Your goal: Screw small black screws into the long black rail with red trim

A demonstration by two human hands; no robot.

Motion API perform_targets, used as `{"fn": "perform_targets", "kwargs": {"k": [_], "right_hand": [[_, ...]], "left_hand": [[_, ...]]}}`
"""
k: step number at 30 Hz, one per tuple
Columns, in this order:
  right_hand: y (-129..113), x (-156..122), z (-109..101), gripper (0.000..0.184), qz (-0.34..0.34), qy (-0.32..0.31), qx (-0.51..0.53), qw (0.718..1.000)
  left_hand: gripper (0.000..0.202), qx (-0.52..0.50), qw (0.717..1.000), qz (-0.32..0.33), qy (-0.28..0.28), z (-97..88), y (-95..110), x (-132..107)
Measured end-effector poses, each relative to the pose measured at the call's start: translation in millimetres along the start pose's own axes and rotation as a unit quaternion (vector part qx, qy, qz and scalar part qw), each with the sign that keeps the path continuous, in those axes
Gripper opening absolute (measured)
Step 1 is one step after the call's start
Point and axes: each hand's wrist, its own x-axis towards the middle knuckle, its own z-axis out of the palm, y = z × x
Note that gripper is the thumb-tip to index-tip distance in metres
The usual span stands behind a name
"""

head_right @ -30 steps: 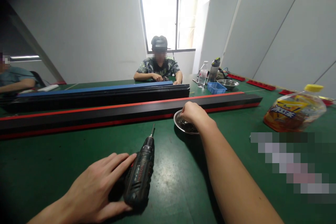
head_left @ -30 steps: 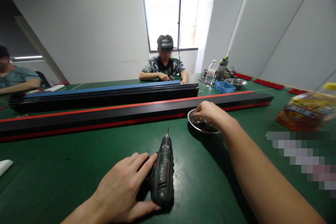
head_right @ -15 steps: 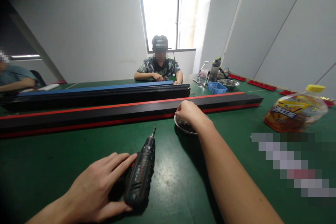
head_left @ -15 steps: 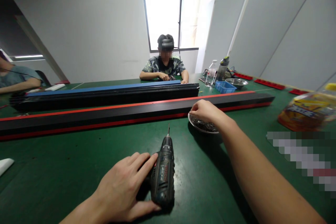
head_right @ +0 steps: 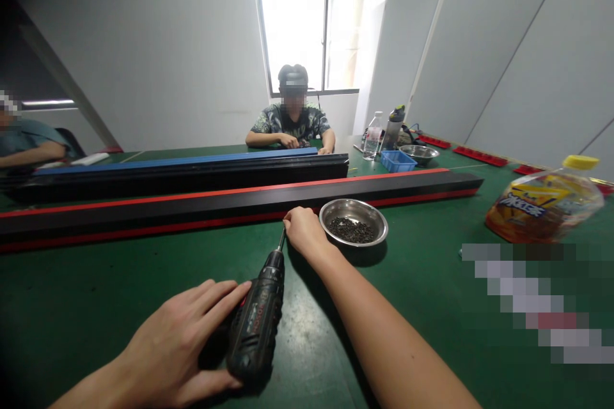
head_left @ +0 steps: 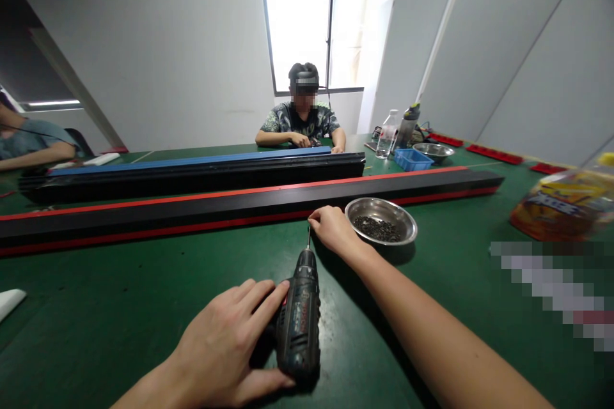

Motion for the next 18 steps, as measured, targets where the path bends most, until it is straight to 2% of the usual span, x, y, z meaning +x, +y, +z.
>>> {"fn": "perform_targets", "kwargs": {"k": [6, 9, 12, 18], "right_hand": [[16, 0, 12, 0.021, 0.019, -0.018, 0.087, 0.996], [21, -1, 17, 0.019, 0.025, 0.004, 0.135, 0.991], [23, -3, 19, 0.018, 0.019, 0.02, 0.159, 0.987], [23, -7, 17, 0.018, 0.005, 0.007, 0.183, 0.983]], "left_hand": [[0.095, -0.002, 1.0, -0.007, -0.004, 0.1, 1, -1], [0.096, 0.001, 1.0, -0.013, -0.008, 0.2, 2, -1], [0.095, 0.007, 1.0, -0.017, -0.011, -0.9, 3, 1], [0.094, 0.02, 1.0, -0.019, -0.013, -2.0, 5, 1]]}}
